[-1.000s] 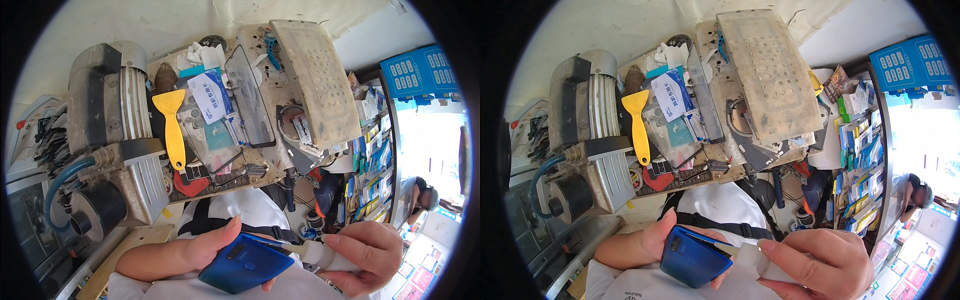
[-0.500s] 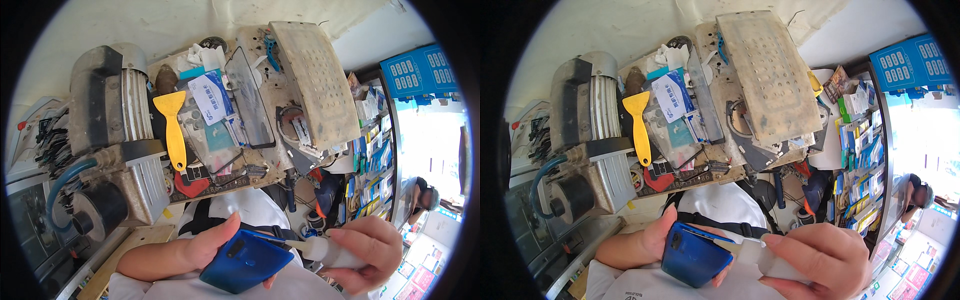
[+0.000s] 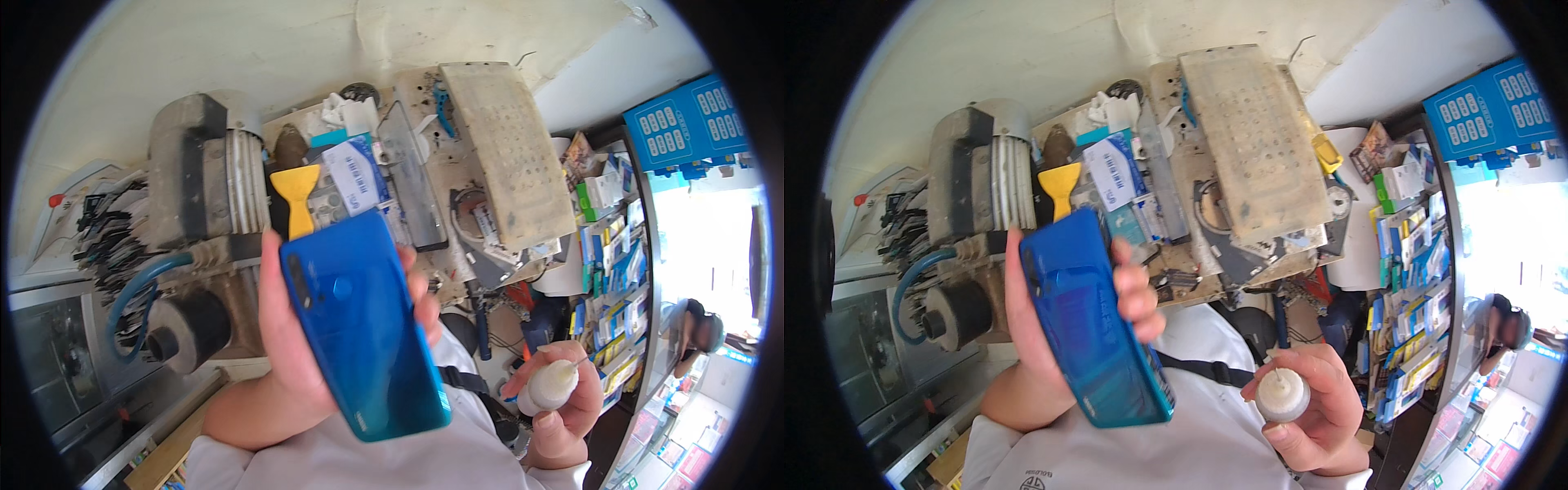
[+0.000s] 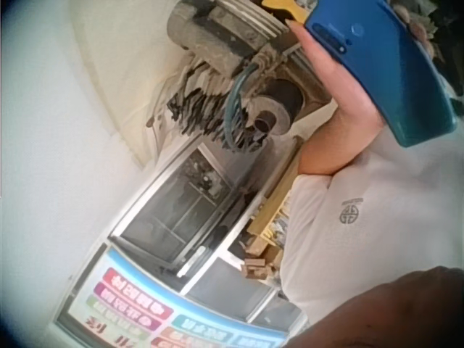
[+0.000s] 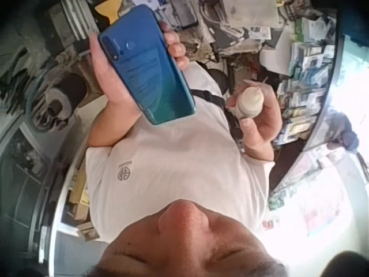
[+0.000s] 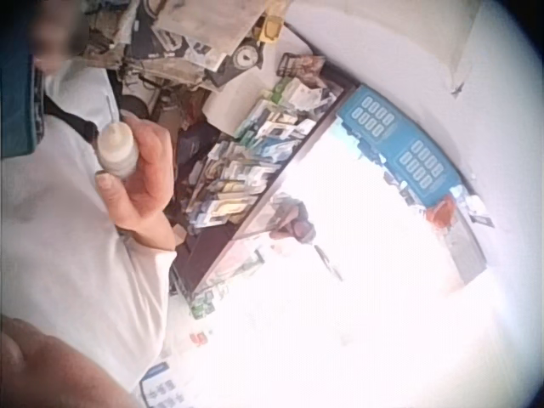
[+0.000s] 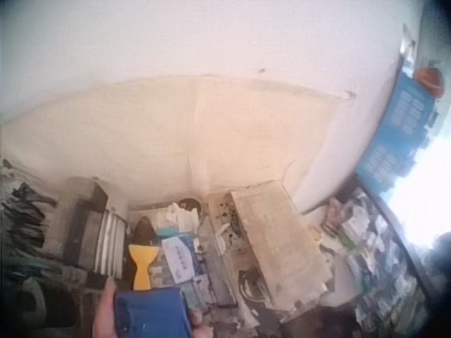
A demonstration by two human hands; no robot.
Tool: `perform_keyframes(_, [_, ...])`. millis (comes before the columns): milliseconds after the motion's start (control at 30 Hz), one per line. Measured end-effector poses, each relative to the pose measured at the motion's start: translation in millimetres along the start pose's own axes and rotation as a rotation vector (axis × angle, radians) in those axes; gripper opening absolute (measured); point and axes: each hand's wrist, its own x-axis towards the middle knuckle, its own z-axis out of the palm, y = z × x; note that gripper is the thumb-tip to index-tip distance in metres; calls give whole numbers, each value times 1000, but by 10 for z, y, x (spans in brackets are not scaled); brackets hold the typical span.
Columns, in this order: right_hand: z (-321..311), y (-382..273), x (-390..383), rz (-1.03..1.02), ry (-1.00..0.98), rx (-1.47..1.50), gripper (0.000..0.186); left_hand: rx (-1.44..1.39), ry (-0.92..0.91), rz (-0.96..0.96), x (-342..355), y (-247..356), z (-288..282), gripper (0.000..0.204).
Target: The person uses a plastic prying tool to separate the back cover of a blue smartphone, then applies liquid adhesive along the frame edges with a small bottle. The person repeatedly wipes the edges with a card-like tool and repositions the back cover while working at a cluttered repair bench.
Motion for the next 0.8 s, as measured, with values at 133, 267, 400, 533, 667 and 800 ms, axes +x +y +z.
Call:
perform_keyframes(133, [17, 157, 43, -128, 180, -9, 63, 27, -95, 67, 148, 82, 155, 91])
perform_keyframes(267, [-128, 423, 242, -249, 361, -290, 55, 40, -120, 117, 171, 92, 223, 88])
perform_keyframes(400, [-191, 739, 437, -233, 461, -484, 47, 17, -68, 148, 179, 85, 242, 81])
perform_keyframes(533, [-209, 1017, 600, -186, 546, -444, 48, 17, -19, 169, 196, 91, 248, 78])
perform_keyframes(667, [-228, 1158, 655, -151, 553, -532, 48, -2, -16, 159, 208, 78, 255, 78])
perform_keyframes(800, [-212, 1142, 599, -164, 543, -520, 60, 37, -29, 168, 224, 54, 240, 80])
